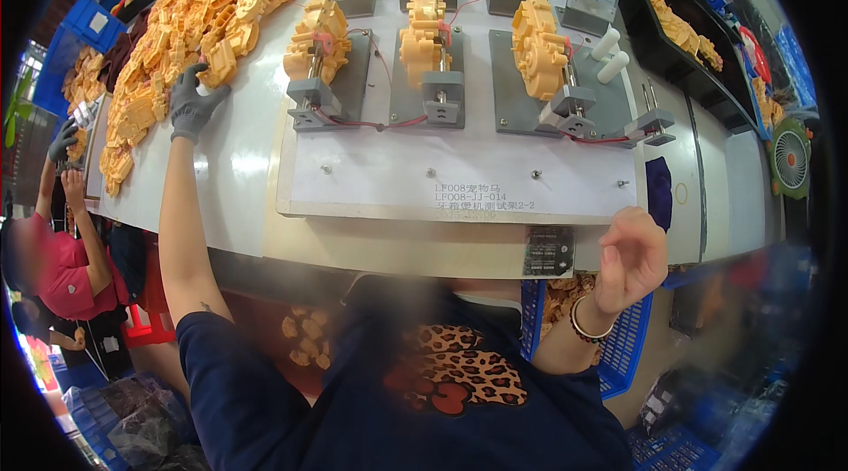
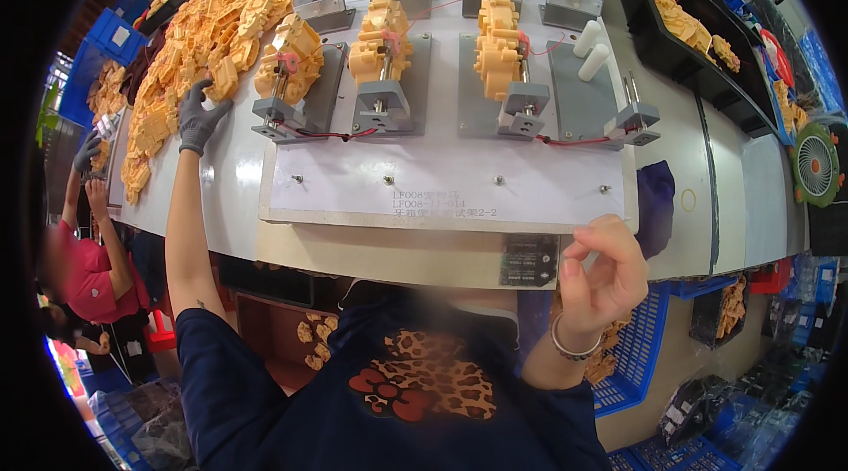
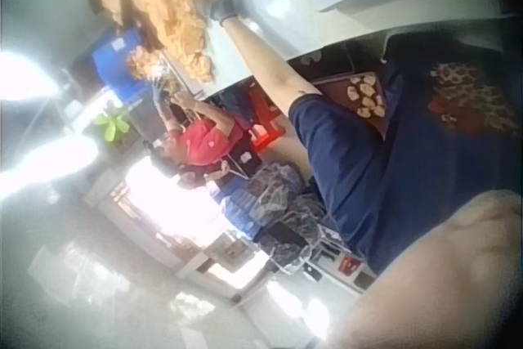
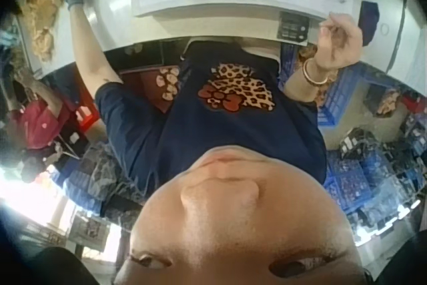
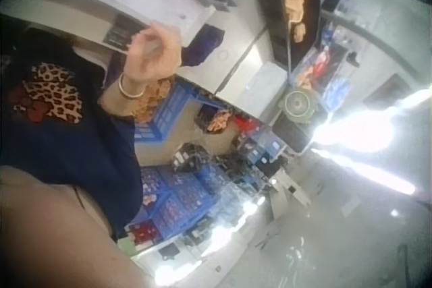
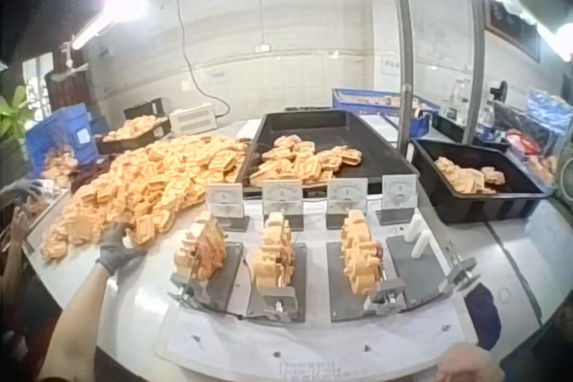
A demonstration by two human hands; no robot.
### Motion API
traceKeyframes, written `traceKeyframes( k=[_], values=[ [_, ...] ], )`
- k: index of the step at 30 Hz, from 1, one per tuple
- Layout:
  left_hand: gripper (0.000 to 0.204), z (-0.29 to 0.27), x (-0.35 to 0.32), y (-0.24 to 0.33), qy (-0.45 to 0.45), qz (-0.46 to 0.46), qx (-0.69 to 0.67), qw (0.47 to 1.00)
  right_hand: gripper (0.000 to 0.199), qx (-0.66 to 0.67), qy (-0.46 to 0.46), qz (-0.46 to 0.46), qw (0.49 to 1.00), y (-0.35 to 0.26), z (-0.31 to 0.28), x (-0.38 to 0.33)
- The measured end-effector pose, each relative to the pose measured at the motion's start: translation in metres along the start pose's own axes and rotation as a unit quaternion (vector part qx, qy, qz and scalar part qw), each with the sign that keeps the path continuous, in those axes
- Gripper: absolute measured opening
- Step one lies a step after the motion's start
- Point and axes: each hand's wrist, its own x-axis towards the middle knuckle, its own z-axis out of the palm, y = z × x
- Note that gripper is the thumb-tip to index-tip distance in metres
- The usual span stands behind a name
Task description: Testing yellow plastic toy motor components using an analog testing jig to check electrical connectivity or performance.
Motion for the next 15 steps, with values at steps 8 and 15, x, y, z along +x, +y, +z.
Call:
traceKeyframes(
  k=[8, 15],
  values=[
    [0.065, 0.008, -0.007, -0.016, 0.044, 0.183, -0.187, 0.964, 0.021, 0.018, -0.010, -0.021, 1.000, 0.002, 0.004, -0.003],
    [0.067, 0.027, -0.018, 0.010, -0.046, 0.105, -0.212, 0.971, 0.017, 0.010, 0.012, -0.037, 0.999, 0.006, -0.001, -0.001]
  ],
)
